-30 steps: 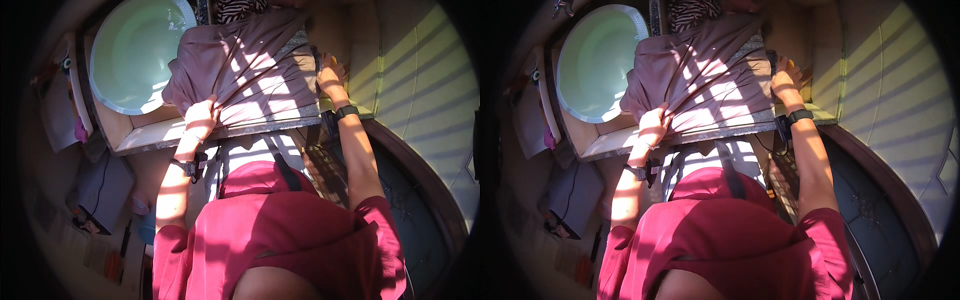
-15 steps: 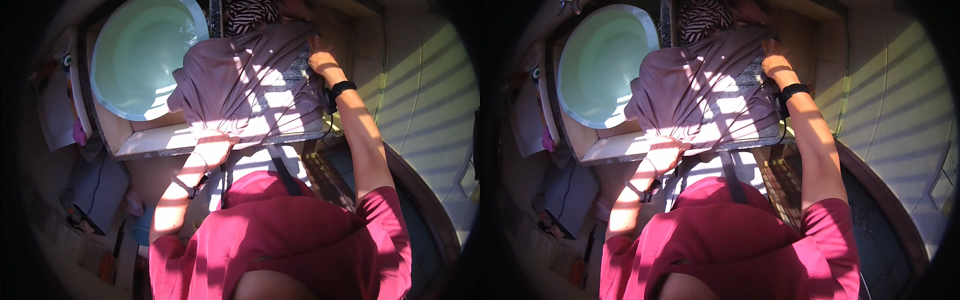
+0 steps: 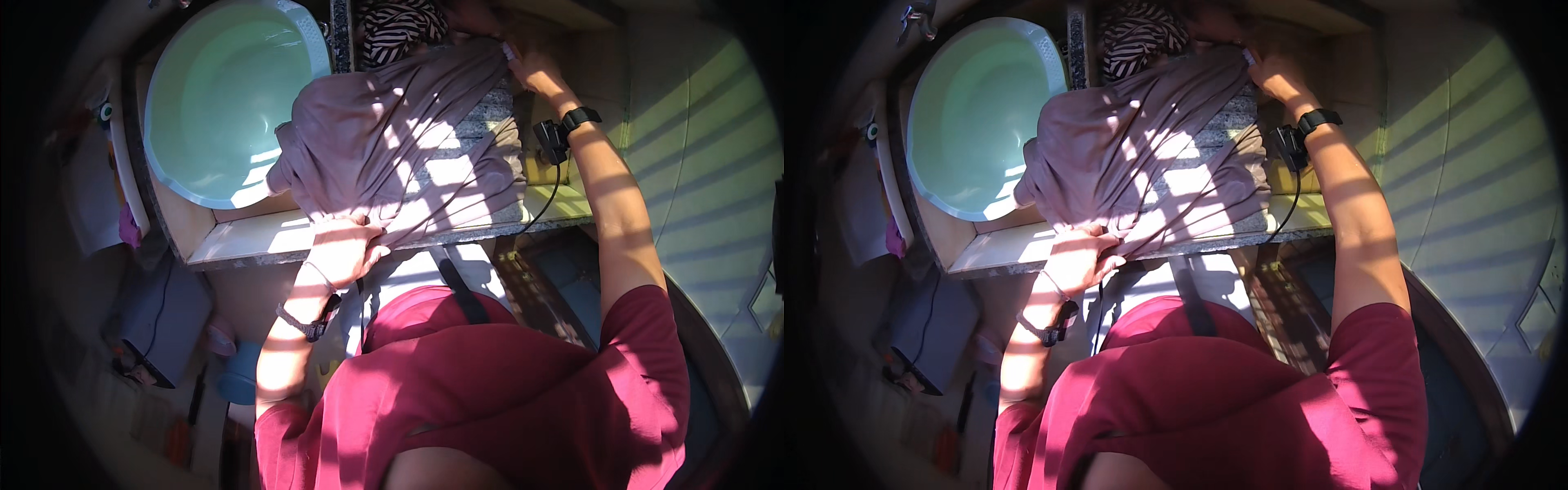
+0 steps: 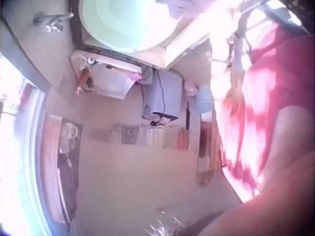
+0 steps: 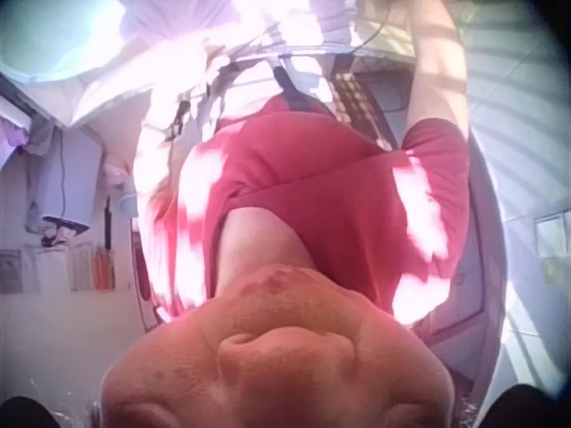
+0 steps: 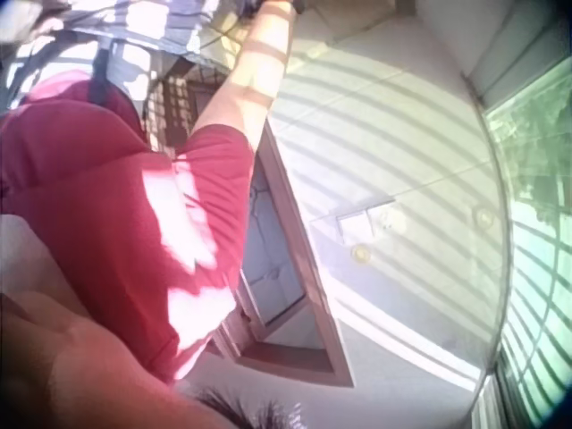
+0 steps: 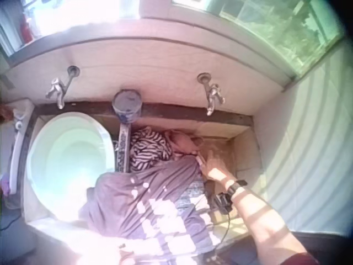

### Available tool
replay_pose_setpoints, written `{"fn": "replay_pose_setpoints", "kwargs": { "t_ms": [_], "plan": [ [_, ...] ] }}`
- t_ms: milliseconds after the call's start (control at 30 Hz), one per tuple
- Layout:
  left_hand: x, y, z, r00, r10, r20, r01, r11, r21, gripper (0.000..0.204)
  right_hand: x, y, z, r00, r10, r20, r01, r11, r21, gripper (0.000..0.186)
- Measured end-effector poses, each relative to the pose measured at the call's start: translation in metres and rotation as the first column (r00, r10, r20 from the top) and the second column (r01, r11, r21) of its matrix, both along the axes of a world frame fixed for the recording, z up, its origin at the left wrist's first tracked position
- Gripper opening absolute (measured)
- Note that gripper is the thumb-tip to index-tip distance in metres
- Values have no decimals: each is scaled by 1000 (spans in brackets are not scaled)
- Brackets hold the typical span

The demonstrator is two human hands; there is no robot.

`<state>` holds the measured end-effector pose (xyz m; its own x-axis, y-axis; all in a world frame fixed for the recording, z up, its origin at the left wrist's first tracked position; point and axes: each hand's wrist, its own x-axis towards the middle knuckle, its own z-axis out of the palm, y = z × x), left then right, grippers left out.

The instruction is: The person scrubs a brown garment with a brush on a washboard, then places it into a basin of water. They add a striped garment to the basin, agitate both items, and rinse their hands under a tap. The person then moves the basin to the floor and cleans the washboard.

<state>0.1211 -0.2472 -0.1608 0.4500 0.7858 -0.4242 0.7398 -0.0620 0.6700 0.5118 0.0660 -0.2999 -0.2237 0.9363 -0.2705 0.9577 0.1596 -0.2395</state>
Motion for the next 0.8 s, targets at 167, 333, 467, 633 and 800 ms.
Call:
{"fn": "replay_pose_setpoints", "kwargs": {
  "t_ms": [167, 333, 467, 633, 800],
  "plan": [
    [59, 36, -26, 936, 304, -178, -265, 941, 212, 19, 24, 27, 6, 420, -798, -432, 240, 557, -795, 19],
    [76, 50, -65, 910, 185, -370, -77, 955, 286, 9, -2, 8, -37, 45, -824, -565, 226, 559, -798, 19],
    [62, 62, -27, 996, 87, 19, -88, 949, 304, 13, 27, 8, -15, 32, -770, -637, 296, 616, -730, 23],
    [69, 29, 19, 988, -106, 111, 93, 988, 123, 11, 67, -61, 57, 128, -708, -695, 581, 621, -526, 30],
    [67, 38, -8, 994, -73, 83, 38, 931, 362, 14, 63, -127, 48, 803, -552, -225, 550, 832, -74, 55]
  ]
}}
